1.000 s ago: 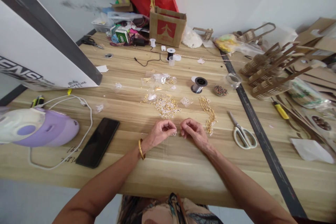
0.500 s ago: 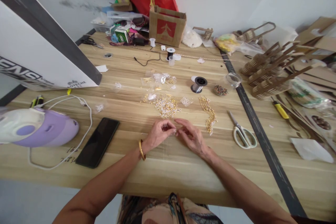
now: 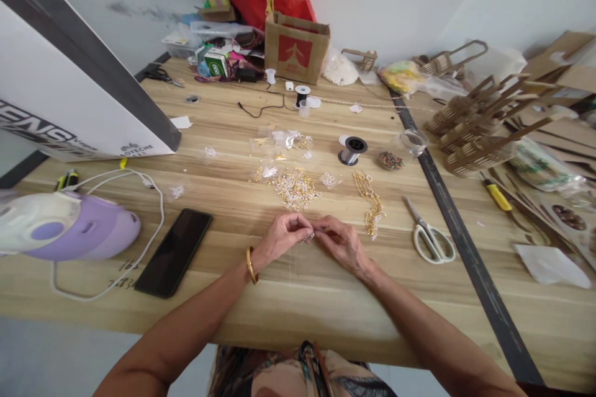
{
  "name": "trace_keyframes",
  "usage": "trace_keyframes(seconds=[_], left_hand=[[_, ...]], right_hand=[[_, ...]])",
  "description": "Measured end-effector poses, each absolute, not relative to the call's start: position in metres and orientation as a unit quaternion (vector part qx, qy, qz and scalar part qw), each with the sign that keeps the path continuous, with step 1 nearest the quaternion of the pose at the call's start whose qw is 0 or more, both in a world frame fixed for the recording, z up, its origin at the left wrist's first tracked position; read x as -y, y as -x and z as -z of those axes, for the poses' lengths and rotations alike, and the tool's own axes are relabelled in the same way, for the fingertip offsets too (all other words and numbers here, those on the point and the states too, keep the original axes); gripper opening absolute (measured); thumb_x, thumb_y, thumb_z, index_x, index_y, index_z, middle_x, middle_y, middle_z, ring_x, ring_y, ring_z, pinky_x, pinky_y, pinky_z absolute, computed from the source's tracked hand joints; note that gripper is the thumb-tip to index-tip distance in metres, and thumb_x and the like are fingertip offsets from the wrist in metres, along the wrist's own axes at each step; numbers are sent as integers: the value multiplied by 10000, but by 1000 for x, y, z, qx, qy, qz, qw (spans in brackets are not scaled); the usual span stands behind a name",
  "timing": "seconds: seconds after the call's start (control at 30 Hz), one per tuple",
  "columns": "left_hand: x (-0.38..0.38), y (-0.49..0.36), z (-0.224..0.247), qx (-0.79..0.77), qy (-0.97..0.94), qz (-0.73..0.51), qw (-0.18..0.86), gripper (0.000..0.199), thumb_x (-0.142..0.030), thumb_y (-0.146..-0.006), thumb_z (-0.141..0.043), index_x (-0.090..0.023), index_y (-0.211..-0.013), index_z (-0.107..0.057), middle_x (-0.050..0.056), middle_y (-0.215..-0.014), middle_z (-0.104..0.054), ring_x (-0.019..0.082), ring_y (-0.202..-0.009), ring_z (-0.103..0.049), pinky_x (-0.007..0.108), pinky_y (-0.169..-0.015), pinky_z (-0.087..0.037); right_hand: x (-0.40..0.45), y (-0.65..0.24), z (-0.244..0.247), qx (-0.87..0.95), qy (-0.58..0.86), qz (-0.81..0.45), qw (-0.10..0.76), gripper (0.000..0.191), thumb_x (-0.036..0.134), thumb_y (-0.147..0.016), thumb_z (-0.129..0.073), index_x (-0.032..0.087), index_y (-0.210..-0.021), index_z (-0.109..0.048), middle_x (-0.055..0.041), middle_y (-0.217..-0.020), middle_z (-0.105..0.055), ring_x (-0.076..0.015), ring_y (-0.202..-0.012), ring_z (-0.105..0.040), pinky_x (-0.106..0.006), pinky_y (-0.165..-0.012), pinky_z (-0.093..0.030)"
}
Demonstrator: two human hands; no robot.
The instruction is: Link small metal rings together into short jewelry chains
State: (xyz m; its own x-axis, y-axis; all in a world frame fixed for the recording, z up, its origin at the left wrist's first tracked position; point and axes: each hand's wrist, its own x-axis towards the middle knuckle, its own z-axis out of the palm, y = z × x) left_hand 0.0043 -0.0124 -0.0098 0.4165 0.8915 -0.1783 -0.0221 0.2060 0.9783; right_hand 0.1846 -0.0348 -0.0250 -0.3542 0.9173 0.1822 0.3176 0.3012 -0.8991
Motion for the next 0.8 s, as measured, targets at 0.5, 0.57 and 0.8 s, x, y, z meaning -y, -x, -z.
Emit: trace_keyframes(seconds=[0.5, 0.57, 0.8], left_hand=[[13, -6, 7, -421, -485, -364, 675, 218, -303, -675, -718, -119, -694, -603, 3, -611, -608, 98, -569, -534, 232, -583, -422], [13, -6, 8, -426, -493, -360, 668, 204, -292, -677, -711, -118, -694, -605, 4, -611, -602, 101, -576, -534, 237, -590, -422], [11, -3, 4, -449, -523, -363, 627, 142, -242, -685, -686, -123, -660, -613, -12, -615, -556, 81, -577, -464, 212, -568, -366]], right_hand=[[33, -182, 19, 745, 415, -361, 378, 138, 309, -882, -563, 196, -910, -638, -97, -977, -627, -194, -874, -618, -315, -712, -523], [32, -183, 19, 748, 414, -356, 376, 145, 304, -893, -547, 198, -902, -644, -90, -960, -632, -188, -866, -616, -319, -731, -515], [31, -186, 18, 742, 411, -377, 372, 150, 297, -901, -522, 191, -858, -620, -89, -923, -639, -184, -826, -605, -317, -707, -501]])
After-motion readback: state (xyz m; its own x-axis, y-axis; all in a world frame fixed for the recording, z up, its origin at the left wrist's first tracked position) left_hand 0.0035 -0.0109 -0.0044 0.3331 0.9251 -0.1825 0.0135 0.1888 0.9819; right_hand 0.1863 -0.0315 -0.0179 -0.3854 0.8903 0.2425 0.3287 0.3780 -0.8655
